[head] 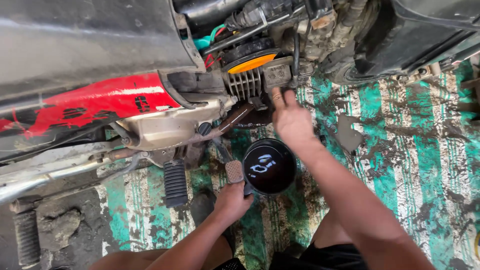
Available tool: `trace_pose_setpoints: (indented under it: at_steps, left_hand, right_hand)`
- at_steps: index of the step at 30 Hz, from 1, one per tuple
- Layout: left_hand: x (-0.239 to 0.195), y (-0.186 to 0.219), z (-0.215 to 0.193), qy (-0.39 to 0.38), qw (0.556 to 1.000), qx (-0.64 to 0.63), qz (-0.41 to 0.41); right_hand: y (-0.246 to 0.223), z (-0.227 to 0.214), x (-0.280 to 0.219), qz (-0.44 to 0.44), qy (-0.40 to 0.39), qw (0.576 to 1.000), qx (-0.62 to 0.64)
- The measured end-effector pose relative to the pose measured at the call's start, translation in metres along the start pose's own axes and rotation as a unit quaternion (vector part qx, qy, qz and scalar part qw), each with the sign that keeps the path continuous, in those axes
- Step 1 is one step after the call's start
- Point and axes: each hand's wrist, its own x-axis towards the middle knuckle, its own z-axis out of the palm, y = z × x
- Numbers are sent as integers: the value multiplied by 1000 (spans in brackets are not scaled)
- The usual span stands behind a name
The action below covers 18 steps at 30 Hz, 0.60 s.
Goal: The person sits on a mat next to a red motorcycle and uses a cloth to wipe the engine area. They dip the cloth into a black container of liquid repeatedly to clean the engine casing and surrounding parts.
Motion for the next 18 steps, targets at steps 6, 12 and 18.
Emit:
trace_pose_setpoints:
  at_steps: [6,12,18]
  left_hand:
    - [10,-29,18,1,998,49,-28]
    - [-1,-3,-1,-40,998,4,-43]
    - [-3,13,4,19,999,18,-31]
  right_hand:
    - [-31,13,-8,-14,199,922,332]
    - [44,25,0,-37,126,986,-103]
    - [-25,36,-6,-28,176,947,267]
